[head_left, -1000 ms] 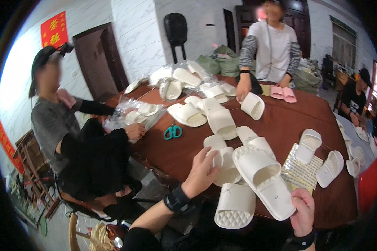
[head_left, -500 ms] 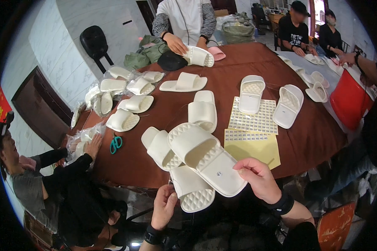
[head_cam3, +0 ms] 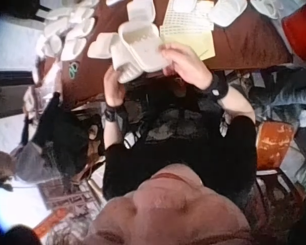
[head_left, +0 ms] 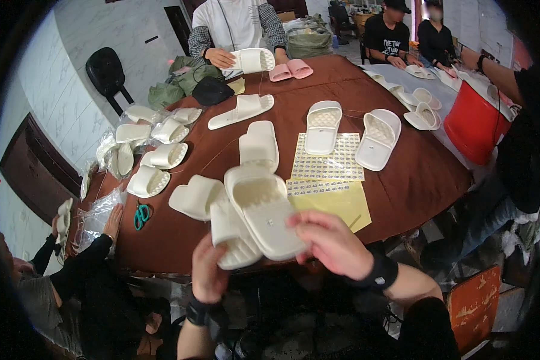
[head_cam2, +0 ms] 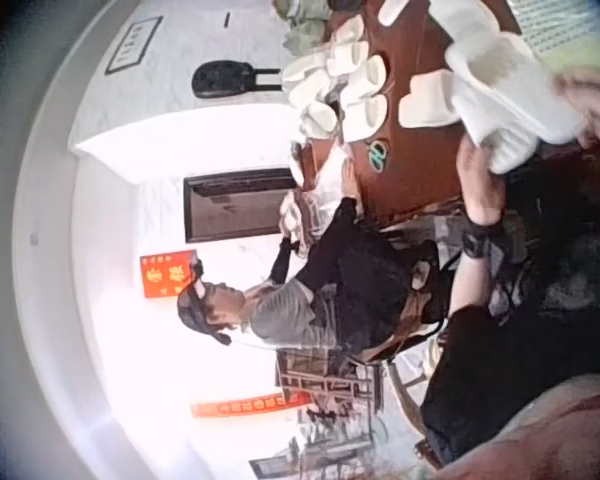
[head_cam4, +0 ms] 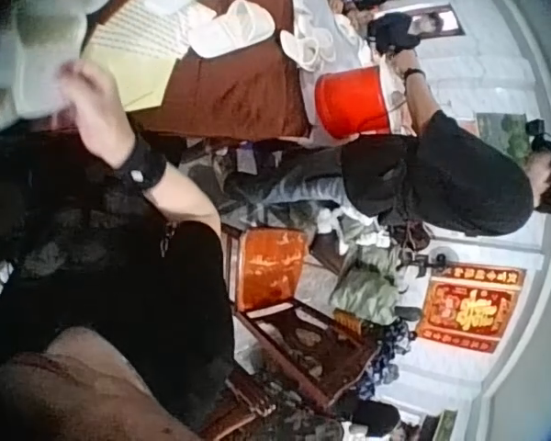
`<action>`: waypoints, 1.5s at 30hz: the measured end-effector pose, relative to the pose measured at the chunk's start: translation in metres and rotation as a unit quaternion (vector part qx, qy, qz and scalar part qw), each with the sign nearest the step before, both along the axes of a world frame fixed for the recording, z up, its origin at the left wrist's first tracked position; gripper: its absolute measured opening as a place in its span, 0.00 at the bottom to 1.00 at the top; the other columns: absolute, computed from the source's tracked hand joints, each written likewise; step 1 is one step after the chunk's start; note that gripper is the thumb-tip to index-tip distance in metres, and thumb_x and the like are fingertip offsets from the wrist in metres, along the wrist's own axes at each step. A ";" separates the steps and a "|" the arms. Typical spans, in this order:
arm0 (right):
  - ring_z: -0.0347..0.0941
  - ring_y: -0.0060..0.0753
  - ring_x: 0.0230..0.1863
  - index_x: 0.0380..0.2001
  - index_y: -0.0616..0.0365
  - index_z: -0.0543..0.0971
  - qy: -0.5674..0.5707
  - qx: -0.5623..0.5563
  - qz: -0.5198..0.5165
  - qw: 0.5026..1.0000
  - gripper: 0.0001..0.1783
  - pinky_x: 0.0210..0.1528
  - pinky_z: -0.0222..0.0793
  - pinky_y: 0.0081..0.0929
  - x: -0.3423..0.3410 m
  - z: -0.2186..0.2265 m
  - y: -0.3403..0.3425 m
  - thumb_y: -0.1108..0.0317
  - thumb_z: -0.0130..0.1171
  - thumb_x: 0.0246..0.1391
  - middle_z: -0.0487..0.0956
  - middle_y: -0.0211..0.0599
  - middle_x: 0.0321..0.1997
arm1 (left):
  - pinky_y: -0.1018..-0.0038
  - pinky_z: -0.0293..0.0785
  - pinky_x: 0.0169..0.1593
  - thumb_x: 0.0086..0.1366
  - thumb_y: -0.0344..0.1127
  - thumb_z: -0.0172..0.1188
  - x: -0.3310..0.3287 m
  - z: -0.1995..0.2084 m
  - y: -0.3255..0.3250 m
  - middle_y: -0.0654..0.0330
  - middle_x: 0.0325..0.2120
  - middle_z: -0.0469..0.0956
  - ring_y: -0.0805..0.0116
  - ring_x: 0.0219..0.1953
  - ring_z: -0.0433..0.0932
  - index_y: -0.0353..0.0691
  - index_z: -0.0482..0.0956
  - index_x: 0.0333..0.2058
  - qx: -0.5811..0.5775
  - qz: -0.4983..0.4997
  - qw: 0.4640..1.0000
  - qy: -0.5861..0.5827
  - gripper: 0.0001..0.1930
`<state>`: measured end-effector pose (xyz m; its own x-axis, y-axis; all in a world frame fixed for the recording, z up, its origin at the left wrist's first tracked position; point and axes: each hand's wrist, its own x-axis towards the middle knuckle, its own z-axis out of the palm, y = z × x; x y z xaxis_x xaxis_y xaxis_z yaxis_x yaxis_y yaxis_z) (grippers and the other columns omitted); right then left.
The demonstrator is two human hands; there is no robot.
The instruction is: Applying sizing labels to the insoles or straps of plastic slippers during assembly.
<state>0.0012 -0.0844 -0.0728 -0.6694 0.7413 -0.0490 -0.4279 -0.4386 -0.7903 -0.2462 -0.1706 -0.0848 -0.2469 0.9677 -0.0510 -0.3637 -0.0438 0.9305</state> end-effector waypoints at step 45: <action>0.75 0.29 0.27 0.59 0.63 0.68 -0.291 0.347 -0.025 0.891 0.22 0.33 0.73 0.28 0.033 -0.022 0.015 0.74 0.52 0.63 0.76 0.41 0.31 | 0.60 0.71 0.55 0.59 0.27 0.63 -0.010 0.041 0.057 0.48 0.46 0.78 0.47 0.49 0.76 0.35 0.81 0.43 0.184 -0.051 0.711 0.677 0.12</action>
<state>0.0346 -0.0698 -0.0953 -0.6459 0.7562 0.1045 0.1376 0.2499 -0.9584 -0.2562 -0.1135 -0.0435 0.2438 0.8703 0.4280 0.8359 -0.4123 0.3623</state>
